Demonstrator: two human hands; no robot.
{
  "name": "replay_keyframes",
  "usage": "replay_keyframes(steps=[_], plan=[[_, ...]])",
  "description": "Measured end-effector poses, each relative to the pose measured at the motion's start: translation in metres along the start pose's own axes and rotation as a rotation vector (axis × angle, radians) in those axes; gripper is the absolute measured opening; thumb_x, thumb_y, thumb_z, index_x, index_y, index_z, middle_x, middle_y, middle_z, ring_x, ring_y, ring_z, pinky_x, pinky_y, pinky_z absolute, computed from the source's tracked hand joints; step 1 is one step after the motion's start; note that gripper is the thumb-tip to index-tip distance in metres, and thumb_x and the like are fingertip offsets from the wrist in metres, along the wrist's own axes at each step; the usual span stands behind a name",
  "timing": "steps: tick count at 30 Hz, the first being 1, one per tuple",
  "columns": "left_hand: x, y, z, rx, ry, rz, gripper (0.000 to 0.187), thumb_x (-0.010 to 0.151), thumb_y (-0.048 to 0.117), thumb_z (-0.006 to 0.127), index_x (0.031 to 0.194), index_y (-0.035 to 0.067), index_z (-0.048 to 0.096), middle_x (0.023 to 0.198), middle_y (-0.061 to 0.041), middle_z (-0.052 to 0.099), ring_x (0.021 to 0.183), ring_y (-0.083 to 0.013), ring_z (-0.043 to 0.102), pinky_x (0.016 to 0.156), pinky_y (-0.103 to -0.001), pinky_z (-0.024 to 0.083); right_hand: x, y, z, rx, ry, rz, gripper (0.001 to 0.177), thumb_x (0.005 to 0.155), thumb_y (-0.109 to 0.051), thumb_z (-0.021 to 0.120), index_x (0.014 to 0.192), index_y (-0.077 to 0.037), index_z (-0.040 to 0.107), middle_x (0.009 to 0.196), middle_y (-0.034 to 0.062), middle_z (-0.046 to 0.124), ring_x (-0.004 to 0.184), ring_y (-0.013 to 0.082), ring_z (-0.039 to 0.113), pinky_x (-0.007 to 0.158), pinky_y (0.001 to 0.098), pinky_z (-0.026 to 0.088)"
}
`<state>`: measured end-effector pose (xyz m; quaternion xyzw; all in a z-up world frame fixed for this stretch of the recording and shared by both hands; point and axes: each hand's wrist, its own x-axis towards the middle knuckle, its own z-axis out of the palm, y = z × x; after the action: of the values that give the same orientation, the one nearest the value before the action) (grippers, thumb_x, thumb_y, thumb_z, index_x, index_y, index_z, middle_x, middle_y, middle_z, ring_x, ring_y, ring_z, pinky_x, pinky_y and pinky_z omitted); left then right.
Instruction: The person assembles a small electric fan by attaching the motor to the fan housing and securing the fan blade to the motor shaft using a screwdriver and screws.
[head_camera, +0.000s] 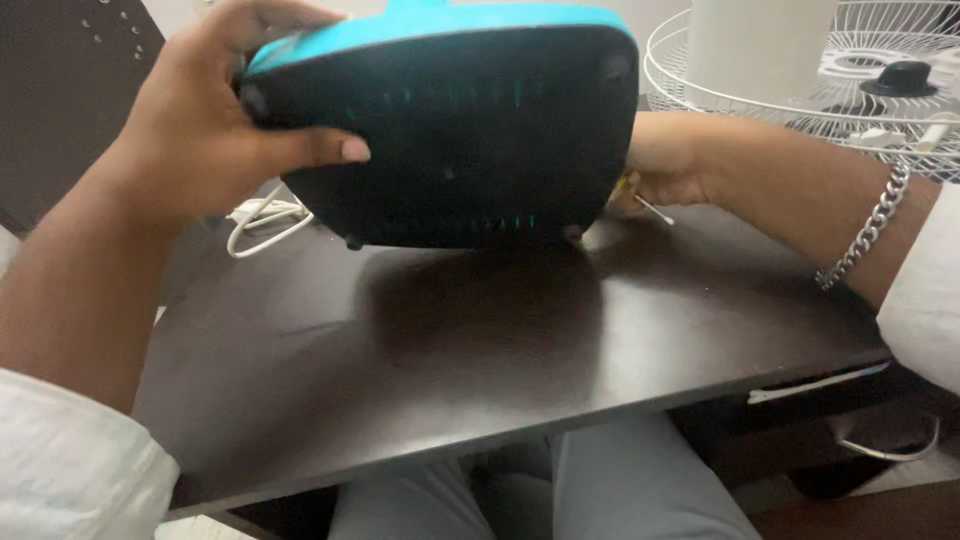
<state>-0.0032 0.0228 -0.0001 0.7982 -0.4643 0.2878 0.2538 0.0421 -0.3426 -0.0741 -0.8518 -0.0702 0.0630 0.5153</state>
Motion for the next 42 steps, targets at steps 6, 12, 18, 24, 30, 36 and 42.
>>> replay_keyframes(steps=[6, 12, 18, 24, 30, 36, 42], plan=[[-0.016, -0.012, -0.005, 0.088, -0.016, 0.148, 0.071, 0.082, 0.015, 0.095, 0.133, 0.006, 0.047, 0.12, -0.013, 0.066, 0.121, -0.0247, 0.069, 0.109, -0.04, 0.059, -0.007, -0.006, 0.014, 0.329, 0.087, 0.103, 0.025, 0.103, -0.026, 0.052, 0.084, -0.013, 0.063, 0.069, -0.0021, 0.059, 0.047, 0.0018, 0.055, 0.04, 0.0143, 0.045], [-0.02, -0.006, -0.014, 0.077, -0.072, -0.044, 0.065, 0.077, 0.008, 0.09, 0.13, 0.005, 0.053, 0.122, -0.011, 0.069, 0.125, -0.0239, 0.069, 0.103, -0.039, 0.06, -0.012, -0.015, 0.025, 0.464, -0.099, 0.006, 0.028, 0.108, -0.032, 0.052, 0.09, -0.011, 0.058, 0.069, -0.0051, 0.055, 0.045, -0.002, 0.047, 0.031, 0.0097, 0.028], [-0.012, -0.007, -0.045, 0.125, -0.16, -0.051, 0.062, 0.071, 0.007, 0.086, 0.127, 0.003, 0.058, 0.113, -0.012, 0.071, 0.11, -0.0236, 0.072, 0.099, -0.035, 0.061, -0.016, -0.017, 0.019, 0.39, 0.117, 0.239, 0.029, 0.104, -0.037, 0.047, 0.101, -0.009, 0.056, 0.093, 0.0015, 0.071, 0.076, 0.0046, 0.073, 0.04, 0.0124, 0.033], [-0.005, -0.022, -0.069, 0.226, -0.24, -0.178, 0.068, 0.063, 0.0, 0.089, 0.125, -0.004, 0.064, 0.11, -0.02, 0.074, 0.103, -0.0295, 0.074, 0.097, -0.042, 0.061, -0.006, -0.006, 0.007, 0.223, 0.151, 0.189, 0.024, 0.103, -0.034, 0.055, 0.11, -0.013, 0.06, 0.105, -0.0028, 0.073, 0.071, 0.0022, 0.058, 0.045, 0.0185, 0.032], [0.005, -0.039, -0.088, 0.329, -0.384, -0.524, 0.065, 0.071, -0.006, 0.085, 0.133, -0.003, 0.063, 0.11, -0.027, 0.077, 0.102, -0.0373, 0.078, 0.101, -0.047, 0.062, -0.009, -0.001, -0.006, 0.048, 0.161, 0.196, 0.024, 0.098, -0.028, 0.065, 0.109, -0.006, 0.067, 0.099, -0.0002, 0.074, 0.071, 0.0023, 0.057, 0.044, 0.0194, 0.032], [0.019, -0.06, -0.09, 0.215, -0.497, -0.663, 0.065, 0.072, -0.009, 0.079, 0.134, 0.001, 0.062, 0.122, -0.026, 0.071, 0.113, -0.0389, 0.071, 0.103, -0.05, 0.059, -0.026, -0.001, -0.011, -0.134, 0.22, 0.239, 0.025, 0.097, -0.028, 0.063, 0.109, -0.008, 0.073, 0.088, 0.002, 0.075, 0.067, 0.0049, 0.057, 0.043, 0.0195, 0.03], [0.02, -0.09, -0.101, 0.061, -0.567, -0.704, 0.066, 0.074, -0.009, 0.074, 0.137, 0.005, 0.06, 0.134, -0.025, 0.064, 0.122, -0.0402, 0.065, 0.102, -0.052, 0.057, -0.045, 0.001, -0.023, -0.506, 0.249, 0.127, 0.03, 0.098, -0.031, 0.061, 0.116, -0.011, 0.074, 0.096, 0.0063, 0.083, 0.08, 0.0171, 0.071, 0.075, 0.0348, 0.049]])
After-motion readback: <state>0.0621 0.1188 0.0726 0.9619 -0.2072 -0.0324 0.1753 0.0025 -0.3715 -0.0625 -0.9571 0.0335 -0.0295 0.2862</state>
